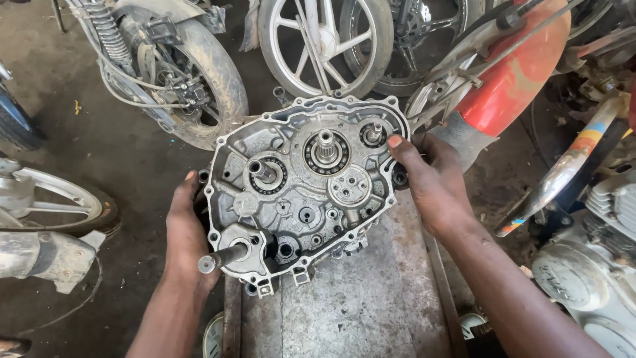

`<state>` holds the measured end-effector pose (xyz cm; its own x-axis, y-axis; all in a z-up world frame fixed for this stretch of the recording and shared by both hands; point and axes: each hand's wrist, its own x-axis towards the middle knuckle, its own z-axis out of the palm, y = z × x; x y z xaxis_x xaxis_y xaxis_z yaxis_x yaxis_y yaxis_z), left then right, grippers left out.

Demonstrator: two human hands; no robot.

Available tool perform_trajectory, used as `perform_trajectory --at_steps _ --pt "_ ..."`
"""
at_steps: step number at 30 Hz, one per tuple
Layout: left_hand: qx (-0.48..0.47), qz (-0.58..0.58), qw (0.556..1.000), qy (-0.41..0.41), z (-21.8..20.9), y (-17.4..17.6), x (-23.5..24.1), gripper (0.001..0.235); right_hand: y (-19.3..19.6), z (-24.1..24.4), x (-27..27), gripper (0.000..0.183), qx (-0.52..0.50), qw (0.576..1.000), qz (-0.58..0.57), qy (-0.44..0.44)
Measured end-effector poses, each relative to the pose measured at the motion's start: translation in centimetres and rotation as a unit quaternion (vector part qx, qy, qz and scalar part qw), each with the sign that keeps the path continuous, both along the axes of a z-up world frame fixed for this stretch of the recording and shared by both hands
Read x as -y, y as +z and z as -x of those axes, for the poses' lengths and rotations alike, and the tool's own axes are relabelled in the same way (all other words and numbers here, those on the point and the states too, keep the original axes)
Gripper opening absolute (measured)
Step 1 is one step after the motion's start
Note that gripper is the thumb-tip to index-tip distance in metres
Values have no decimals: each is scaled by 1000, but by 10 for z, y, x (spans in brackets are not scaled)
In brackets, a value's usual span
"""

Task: Disassembling a motorcycle engine casing using pliers and a metal rod.

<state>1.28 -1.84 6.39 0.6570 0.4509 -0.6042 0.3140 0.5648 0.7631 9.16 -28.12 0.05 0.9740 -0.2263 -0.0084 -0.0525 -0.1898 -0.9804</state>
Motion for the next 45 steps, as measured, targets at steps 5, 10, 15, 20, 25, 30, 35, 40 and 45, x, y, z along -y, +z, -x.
perform_trajectory --at_steps 5,10,15,20,25,30,35,40,45 --pt "36 50 997 -39 -1 4 6 55 11 6 13 48 -21 997 68 35" --pt "47 64 995 -68 2 7 11 63 8 2 16 47 -2 995 82 59" --pt "84 92 990 -62 -2 -8 3 63 19 11 7 48 42 990 115 66" --pt "98 121 987 -37 2 -14 10 63 6 -2 18 46 56 988 121 81" --pt "103 117 987 -48 4 -16 13 64 10 6 17 48 66 990 95 86" --pt "118 81 987 -74 1 -36 -3 65 25 24 12 45 118 981 37 149" --pt "118 89 983 -113 4 -27 -7 67 13 35 15 38 99 986 -13 137" --pt "186 107 962 -166 7 -45 -17 69 -5 52 24 47 116 984 -3 135" --pt "144 83 975 -150 2 -33 -15 74 49 92 -3 17 -240 936 230 113"
